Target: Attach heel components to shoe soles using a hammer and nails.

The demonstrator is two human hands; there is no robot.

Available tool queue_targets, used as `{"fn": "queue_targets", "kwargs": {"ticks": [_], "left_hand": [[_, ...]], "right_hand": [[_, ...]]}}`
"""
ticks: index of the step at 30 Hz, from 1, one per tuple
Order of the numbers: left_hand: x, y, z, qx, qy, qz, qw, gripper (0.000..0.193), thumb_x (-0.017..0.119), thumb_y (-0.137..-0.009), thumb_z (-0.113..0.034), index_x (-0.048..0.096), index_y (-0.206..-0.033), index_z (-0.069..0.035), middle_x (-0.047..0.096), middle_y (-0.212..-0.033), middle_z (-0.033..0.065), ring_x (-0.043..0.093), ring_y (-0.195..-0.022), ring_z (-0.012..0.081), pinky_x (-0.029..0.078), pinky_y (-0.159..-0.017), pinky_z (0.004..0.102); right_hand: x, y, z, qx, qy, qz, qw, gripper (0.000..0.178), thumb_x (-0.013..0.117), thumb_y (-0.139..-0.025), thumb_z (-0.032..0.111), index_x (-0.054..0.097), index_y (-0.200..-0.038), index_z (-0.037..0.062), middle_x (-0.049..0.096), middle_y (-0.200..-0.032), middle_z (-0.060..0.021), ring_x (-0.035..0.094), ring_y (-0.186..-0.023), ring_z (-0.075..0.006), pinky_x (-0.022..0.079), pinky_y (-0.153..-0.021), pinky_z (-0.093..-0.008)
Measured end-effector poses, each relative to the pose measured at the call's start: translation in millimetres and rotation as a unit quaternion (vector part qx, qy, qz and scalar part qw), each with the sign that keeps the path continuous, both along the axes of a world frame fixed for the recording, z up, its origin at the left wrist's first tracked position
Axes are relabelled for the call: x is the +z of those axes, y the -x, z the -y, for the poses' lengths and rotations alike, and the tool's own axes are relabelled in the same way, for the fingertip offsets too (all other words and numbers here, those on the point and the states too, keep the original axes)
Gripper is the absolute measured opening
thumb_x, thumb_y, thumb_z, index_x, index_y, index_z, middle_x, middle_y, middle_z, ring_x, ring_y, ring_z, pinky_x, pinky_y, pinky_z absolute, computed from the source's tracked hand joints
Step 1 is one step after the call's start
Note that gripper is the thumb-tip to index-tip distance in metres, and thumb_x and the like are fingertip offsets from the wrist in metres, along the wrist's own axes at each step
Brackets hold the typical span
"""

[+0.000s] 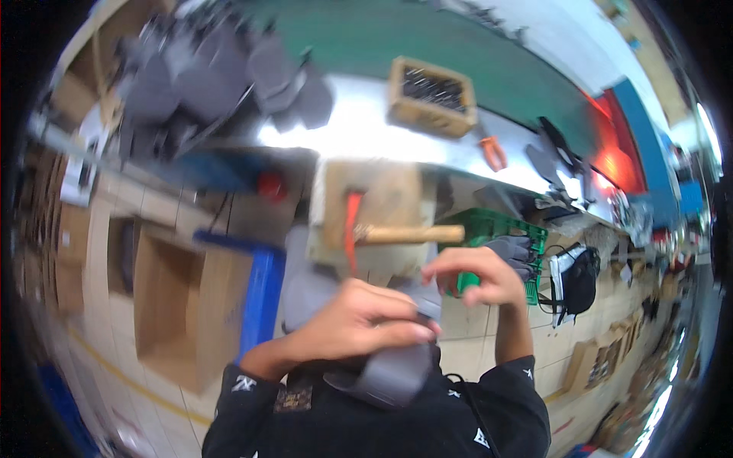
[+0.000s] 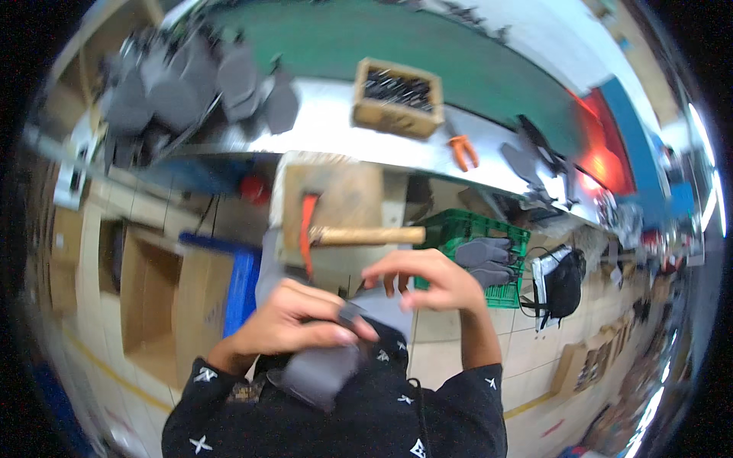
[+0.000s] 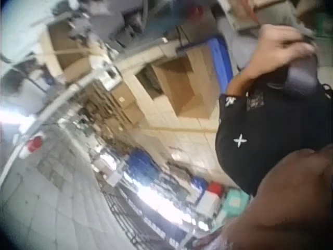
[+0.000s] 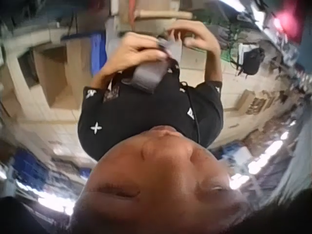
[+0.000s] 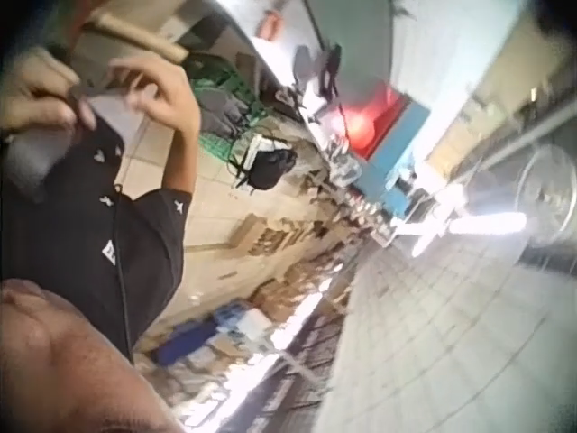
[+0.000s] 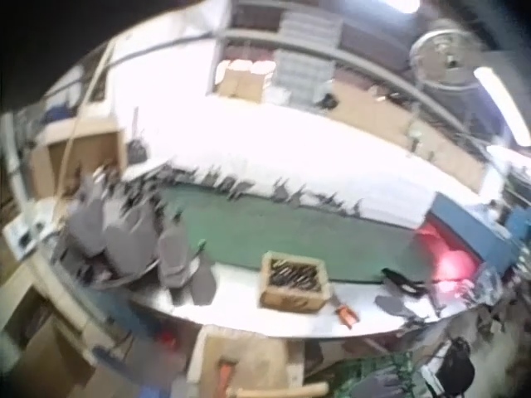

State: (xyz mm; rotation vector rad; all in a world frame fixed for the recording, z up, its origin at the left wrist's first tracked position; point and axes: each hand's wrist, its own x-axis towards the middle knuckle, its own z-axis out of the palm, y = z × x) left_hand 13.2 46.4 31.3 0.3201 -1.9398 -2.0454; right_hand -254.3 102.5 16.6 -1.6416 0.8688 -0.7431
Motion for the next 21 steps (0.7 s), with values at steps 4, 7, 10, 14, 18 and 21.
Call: {"fn": "queue_targets", "kwargs": {"ticks": [4,7,10,14,18,21], "left_hand": [[18.3,17.6,87.2,0.214,0.088,-0.05,0.972,0.033,0.066,-0.08,-0.019,0.07,-0.099,0.008,0.071,-0.102,0.0189,0.065,-0.106,0.0291,0.046,-0.1,0.0395],[21.8,22.7,187.5,0.35,0.201,-0.016,0.915,0.038,0.061,-0.094,-0.014,0.058,-0.127,0.005,0.066,-0.112,0.0107,0.059,-0.098,0.0123,0.046,-0.088,0.025],[-11.4,37.4,249.7,0.455,0.406,0.078,0.789,0.051,0.061,-0.093,-0.017,0.046,-0.136,0.008,0.053,-0.136,0.022,0.05,-0.126,0.029,0.038,-0.104,0.0333],[-89.8,64.2,260.2,0.279,0.541,0.313,0.729,0.056,0.058,-0.092,-0.031,0.049,-0.134,0.004,0.038,-0.148,0.0234,0.034,-0.138,0.0385,0.029,-0.113,0.0443],[-144.0,60.2,255.7,0.236,0.547,0.409,0.691,0.056,0.066,-0.081,-0.037,0.059,-0.122,0.0,0.039,-0.147,0.0234,0.037,-0.136,0.0382,0.024,-0.111,0.0587],[-117.0,98.9,229.7,0.321,0.587,0.459,0.585,0.048,0.065,-0.086,-0.028,0.056,-0.126,-0.002,0.032,-0.152,0.0199,0.026,-0.143,0.035,0.016,-0.113,0.0606]], "right_hand": [[-56.7,56.8,-31.1,-0.336,0.01,-0.155,0.929,0.026,0.061,-0.093,0.017,0.065,-0.111,-0.0012,0.069,-0.089,-0.0086,0.063,-0.071,-0.0115,0.051,-0.063,-0.0248],[-97.2,116.1,-46.6,-0.495,0.144,-0.211,0.831,0.02,0.061,-0.093,0.017,0.068,-0.101,-0.0006,0.069,-0.081,-0.0087,0.061,-0.065,-0.0097,0.049,-0.061,-0.0241],[-80.1,194.6,-51.5,-0.697,0.146,-0.188,0.677,0.02,0.061,-0.093,0.019,0.065,-0.091,-0.0001,0.067,-0.072,-0.0119,0.065,-0.062,-0.0182,0.049,-0.058,-0.0308],[-77.6,305.8,-46.8,-0.72,0.125,-0.41,0.545,0.045,0.057,-0.092,0.042,0.057,-0.109,0.0002,0.066,-0.092,-0.019,0.065,-0.093,-0.0378,0.052,-0.077,-0.0482],[-124.7,376.2,-0.8,-0.639,0.054,-0.424,0.639,0.035,0.063,-0.079,0.031,0.064,-0.09,-0.0019,0.065,-0.095,-0.0243,0.063,-0.094,-0.0421,0.051,-0.08,-0.0498],[-108.3,389.8,34.0,-0.714,0.143,-0.255,0.636,0.035,0.068,-0.071,0.033,0.067,-0.071,-0.0022,0.064,-0.061,-0.019,0.064,-0.057,-0.0313,0.05,-0.056,-0.0424]]}}
